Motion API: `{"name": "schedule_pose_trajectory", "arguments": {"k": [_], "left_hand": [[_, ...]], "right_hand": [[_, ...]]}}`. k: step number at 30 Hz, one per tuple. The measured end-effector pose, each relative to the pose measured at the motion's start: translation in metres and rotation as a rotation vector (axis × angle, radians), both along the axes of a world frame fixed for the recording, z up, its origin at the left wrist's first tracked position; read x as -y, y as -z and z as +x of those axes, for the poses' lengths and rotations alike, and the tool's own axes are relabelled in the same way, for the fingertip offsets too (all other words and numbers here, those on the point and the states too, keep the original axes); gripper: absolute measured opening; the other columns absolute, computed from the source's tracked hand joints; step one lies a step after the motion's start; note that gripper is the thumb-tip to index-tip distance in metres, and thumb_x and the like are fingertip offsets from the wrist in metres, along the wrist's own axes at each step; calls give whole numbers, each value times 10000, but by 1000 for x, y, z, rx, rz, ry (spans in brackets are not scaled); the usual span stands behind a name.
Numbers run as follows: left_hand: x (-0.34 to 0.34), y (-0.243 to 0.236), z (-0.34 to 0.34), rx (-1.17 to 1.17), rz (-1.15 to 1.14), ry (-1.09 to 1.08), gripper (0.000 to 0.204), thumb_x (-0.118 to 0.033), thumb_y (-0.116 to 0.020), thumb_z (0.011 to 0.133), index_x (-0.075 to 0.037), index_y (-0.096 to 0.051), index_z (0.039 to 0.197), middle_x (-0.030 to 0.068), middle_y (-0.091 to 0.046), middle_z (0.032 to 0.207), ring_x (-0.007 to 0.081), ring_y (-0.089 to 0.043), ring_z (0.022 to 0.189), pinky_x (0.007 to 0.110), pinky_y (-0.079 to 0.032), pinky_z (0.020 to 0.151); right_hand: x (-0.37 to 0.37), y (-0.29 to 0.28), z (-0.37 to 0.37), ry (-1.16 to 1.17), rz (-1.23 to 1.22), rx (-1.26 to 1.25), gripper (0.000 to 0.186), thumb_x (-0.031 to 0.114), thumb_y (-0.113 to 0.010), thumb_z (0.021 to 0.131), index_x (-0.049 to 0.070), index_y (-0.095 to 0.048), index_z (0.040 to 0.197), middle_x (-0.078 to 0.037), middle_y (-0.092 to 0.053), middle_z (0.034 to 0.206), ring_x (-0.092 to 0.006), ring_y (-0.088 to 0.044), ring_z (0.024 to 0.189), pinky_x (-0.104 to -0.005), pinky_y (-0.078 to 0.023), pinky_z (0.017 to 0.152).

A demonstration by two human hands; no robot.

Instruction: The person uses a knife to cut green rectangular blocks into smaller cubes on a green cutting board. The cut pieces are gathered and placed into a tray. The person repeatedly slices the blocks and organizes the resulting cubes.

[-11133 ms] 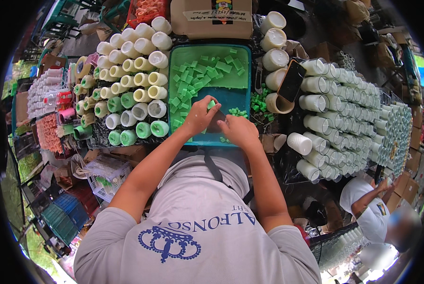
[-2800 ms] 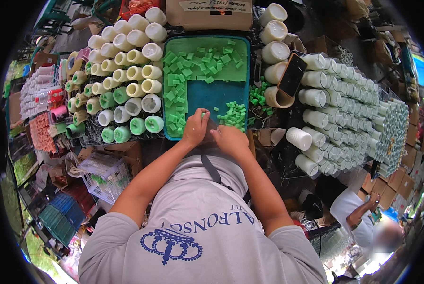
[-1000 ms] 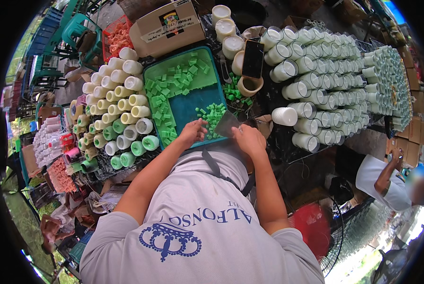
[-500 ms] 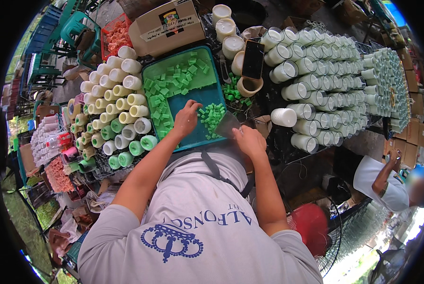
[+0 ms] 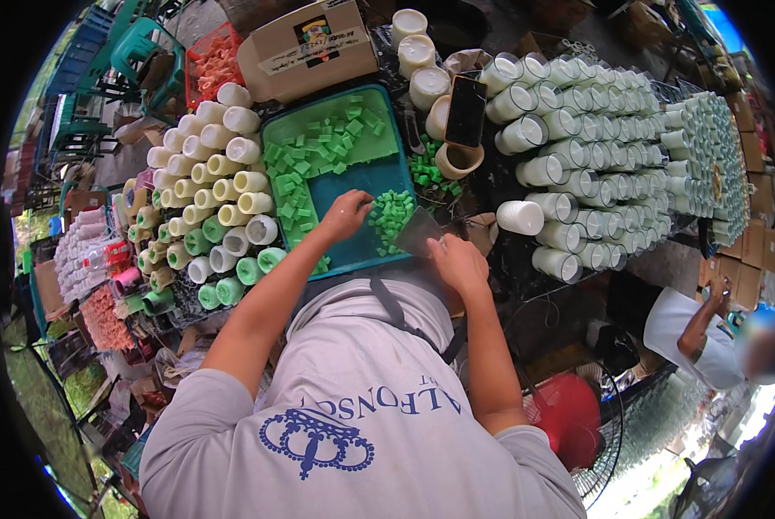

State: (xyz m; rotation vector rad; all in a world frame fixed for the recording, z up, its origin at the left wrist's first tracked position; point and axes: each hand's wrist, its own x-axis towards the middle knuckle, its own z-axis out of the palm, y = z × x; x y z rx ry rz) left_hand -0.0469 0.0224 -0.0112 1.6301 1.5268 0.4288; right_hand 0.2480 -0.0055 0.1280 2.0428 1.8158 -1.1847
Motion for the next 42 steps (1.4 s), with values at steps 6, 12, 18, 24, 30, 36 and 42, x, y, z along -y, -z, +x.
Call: {"name": "schedule_pose_trajectory", "arguments": {"k": [6,12,18,24,30,36,42], "left_hand": [[5,6,-1,272,-237,-161,292,-236,-701,1042,-16,-711,1234,112,-757,1121,231,-695,963,392,-560,877],[9,11,0,478,-414,-292,298,-280,-682,1076,-41,-710,1253,28,-723,1060,127,-635,921,329,-554,833],[17,-2,6,768,-588,-422,262,-295,-631,1119,-93,-706,1269,5,-706,1084,103,-637,925,305,-566,833],[20,-4,7,923,-642,-488,288,-302,-619,1125,-85,-661,1310,8,-716,1108,96,-653,914,318,-583,862],[19,5,7,888,-567,-518,240,-281,-625,1123,-87,-655,1261,-12,-724,1030,54,-608,762,250,-552,753],[15,-2,15,799,-497,-503,208,-264,-596,1134,-75,-640,1209,-5,-704,974,52,-562,688,241,-488,635],[15,5,13,739,-445,-443,236,-331,-555,1151,-101,-608,1164,-37,-592,883,70,-502,692,266,-468,662]], "right_hand": [[-6,6,-5,-58,5,12,482,546,-564,1048,109,-756,982,-159,-783,999,-402,-732,1005,-513,-551,861],[-17,4,-13,-98,9,10,478,541,-561,1049,107,-758,1019,-161,-791,1014,-409,-735,1021,-527,-557,879],[-19,5,-15,-119,28,17,469,535,-564,1049,109,-758,1018,-156,-792,1002,-408,-737,1013,-529,-556,872],[-14,5,-13,-112,34,29,475,533,-565,1048,101,-757,1003,-159,-792,991,-415,-737,1009,-532,-558,872],[-11,8,-10,-107,9,18,471,528,-565,1049,98,-755,1009,-172,-790,1009,-426,-733,1014,-538,-557,880],[-9,11,-8,-103,33,11,470,527,-567,1048,96,-753,1011,-194,-784,1001,-438,-731,1006,-548,-555,871],[-11,10,-7,-118,31,0,471,526,-566,1051,93,-748,1014,-188,-785,1002,-435,-731,1002,-544,-556,866]]}}
